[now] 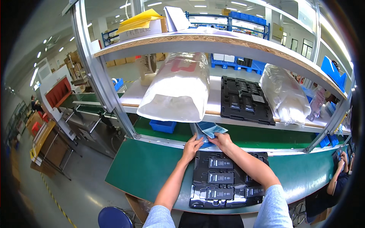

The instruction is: The person places a black plastic tray containing electronic components onto a green workbench. They then pick up blue adhesive strips from a blue bin and apply them one by one to the individual components within the tray. The person works methodically, covering each component with a strip before moving to the next.

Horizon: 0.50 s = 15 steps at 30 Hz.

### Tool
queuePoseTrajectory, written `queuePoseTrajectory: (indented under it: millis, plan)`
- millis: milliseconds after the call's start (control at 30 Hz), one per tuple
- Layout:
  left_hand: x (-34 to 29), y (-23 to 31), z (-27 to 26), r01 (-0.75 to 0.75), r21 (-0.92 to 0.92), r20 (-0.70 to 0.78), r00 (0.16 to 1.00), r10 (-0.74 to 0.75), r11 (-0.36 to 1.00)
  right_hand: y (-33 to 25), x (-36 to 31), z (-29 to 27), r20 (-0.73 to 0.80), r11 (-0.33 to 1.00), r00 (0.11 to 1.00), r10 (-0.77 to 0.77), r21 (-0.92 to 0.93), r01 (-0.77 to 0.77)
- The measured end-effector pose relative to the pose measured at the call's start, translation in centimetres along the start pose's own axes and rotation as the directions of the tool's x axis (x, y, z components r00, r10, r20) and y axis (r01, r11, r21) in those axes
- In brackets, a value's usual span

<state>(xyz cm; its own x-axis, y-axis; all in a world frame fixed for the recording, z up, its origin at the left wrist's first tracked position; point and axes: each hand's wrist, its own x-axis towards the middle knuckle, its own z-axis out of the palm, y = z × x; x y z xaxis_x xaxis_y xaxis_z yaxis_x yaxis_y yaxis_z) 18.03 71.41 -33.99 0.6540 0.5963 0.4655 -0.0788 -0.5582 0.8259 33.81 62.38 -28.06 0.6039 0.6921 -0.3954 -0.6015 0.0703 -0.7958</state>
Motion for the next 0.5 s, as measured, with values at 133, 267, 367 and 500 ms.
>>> queuePoseTrajectory:
  millis: [133,267,367,500]
  plan:
    - [0.0,-0.5,-0.1,-0.025,0.058,-0.059,0.998,0.029,0.998,-0.4,-0.5,-0.1,-0.062,0.940,0.991,0.122,-0.312,-0.136]
    - [0.5,1.2,0.2,0.060,-0.183,-0.092,0.993,-0.078,0.981,-1.3,-0.8,-1.0,0.032,0.761,0.960,0.277,-0.618,-0.199]
    - [0.8,0.9,0.6,0.088,-0.024,-0.222,0.971,-0.092,0.996,-2.4,-2.1,-0.3,0.094,0.344,0.935,0.342,-0.938,-0.031]
    - [1.4,-0.3,1.4,0.073,0.053,-0.239,0.969,-0.058,0.996,-2.4,-0.5,-3.7,0.440,-0.324,0.791,-0.426,-0.890,0.320]
